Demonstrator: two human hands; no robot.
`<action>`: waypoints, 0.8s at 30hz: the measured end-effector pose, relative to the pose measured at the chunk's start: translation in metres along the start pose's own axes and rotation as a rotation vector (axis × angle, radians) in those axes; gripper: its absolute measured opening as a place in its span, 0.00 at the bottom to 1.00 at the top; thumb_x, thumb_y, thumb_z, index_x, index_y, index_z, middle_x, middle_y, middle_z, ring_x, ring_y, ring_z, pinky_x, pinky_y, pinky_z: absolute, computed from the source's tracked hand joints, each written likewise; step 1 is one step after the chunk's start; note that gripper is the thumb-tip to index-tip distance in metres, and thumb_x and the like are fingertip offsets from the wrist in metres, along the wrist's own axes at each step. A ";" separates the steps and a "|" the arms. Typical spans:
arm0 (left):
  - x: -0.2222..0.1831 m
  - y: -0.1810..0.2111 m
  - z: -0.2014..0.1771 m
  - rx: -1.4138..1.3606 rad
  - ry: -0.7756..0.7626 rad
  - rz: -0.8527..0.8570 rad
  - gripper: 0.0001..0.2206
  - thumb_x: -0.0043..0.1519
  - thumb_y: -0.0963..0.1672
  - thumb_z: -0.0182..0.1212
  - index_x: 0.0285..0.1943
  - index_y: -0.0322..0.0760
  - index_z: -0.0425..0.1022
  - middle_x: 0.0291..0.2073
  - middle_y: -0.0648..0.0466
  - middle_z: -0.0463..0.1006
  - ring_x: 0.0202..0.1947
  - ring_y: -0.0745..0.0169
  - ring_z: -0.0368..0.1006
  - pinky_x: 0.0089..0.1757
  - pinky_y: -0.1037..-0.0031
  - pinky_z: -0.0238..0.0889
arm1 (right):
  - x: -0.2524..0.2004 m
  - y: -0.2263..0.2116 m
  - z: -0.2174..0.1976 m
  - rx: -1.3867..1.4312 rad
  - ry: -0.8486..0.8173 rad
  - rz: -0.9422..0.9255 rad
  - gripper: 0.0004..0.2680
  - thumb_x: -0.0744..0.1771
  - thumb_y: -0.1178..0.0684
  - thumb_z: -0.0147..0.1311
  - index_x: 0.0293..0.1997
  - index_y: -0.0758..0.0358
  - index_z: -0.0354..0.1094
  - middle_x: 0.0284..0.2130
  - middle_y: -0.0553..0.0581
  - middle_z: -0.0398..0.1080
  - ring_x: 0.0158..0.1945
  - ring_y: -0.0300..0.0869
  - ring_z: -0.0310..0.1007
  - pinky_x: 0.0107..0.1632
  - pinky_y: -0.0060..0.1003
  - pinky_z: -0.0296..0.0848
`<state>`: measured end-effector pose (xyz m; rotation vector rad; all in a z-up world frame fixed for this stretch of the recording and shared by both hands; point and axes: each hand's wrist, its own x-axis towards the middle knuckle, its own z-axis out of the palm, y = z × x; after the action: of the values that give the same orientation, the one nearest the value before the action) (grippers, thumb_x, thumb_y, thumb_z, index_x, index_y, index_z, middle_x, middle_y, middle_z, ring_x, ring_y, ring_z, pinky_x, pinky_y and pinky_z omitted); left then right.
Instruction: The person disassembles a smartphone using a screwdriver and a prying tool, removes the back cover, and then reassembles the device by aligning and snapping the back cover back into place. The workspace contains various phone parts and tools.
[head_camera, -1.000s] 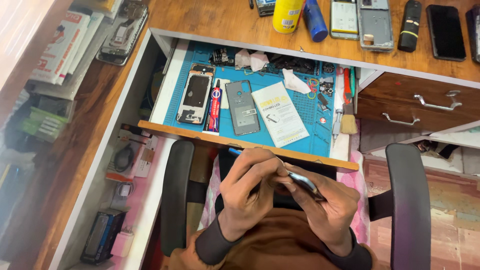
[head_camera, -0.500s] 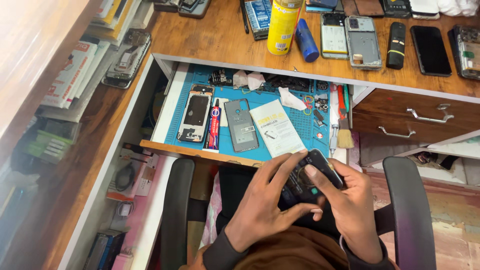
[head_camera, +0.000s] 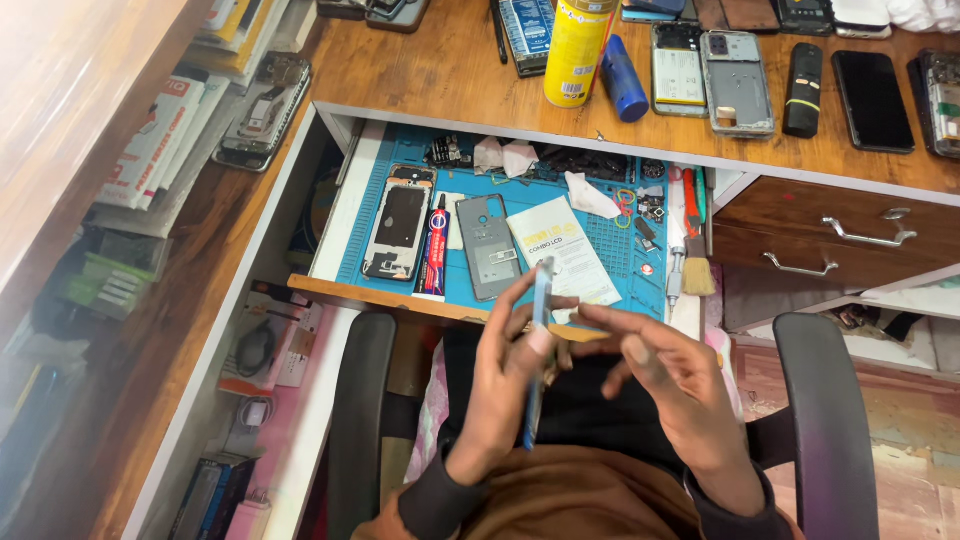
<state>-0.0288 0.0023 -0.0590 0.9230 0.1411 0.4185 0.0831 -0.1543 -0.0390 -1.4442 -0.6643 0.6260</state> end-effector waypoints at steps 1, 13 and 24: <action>0.006 -0.004 -0.007 -0.171 -0.031 -0.037 0.29 0.70 0.50 0.53 0.78 0.34 0.55 0.62 0.38 0.71 0.47 0.55 0.73 0.42 0.73 0.69 | 0.003 0.001 0.004 -0.017 0.019 0.007 0.22 0.69 0.40 0.51 0.61 0.71 0.69 0.53 0.59 0.77 0.48 0.41 0.79 0.40 0.32 0.77; 0.026 -0.023 -0.043 -0.473 0.107 -0.270 0.29 0.70 0.53 0.44 0.77 0.32 0.53 0.68 0.44 0.68 0.60 0.44 0.71 0.52 0.58 0.72 | 0.086 0.097 -0.012 -1.099 0.221 -0.274 0.27 0.62 0.41 0.68 0.64 0.65 0.66 0.58 0.70 0.64 0.58 0.64 0.65 0.57 0.55 0.69; 0.034 -0.030 -0.051 -0.492 0.146 -0.240 0.27 0.71 0.51 0.43 0.75 0.33 0.53 0.66 0.39 0.68 0.63 0.42 0.70 0.57 0.59 0.70 | 0.071 0.084 0.019 -1.307 0.385 -0.230 0.27 0.62 0.41 0.66 0.64 0.65 0.64 0.55 0.67 0.63 0.54 0.63 0.65 0.52 0.56 0.72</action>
<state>-0.0047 0.0385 -0.1114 0.3843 0.2655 0.2777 0.1184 -0.0862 -0.1205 -2.5257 -0.9583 -0.4089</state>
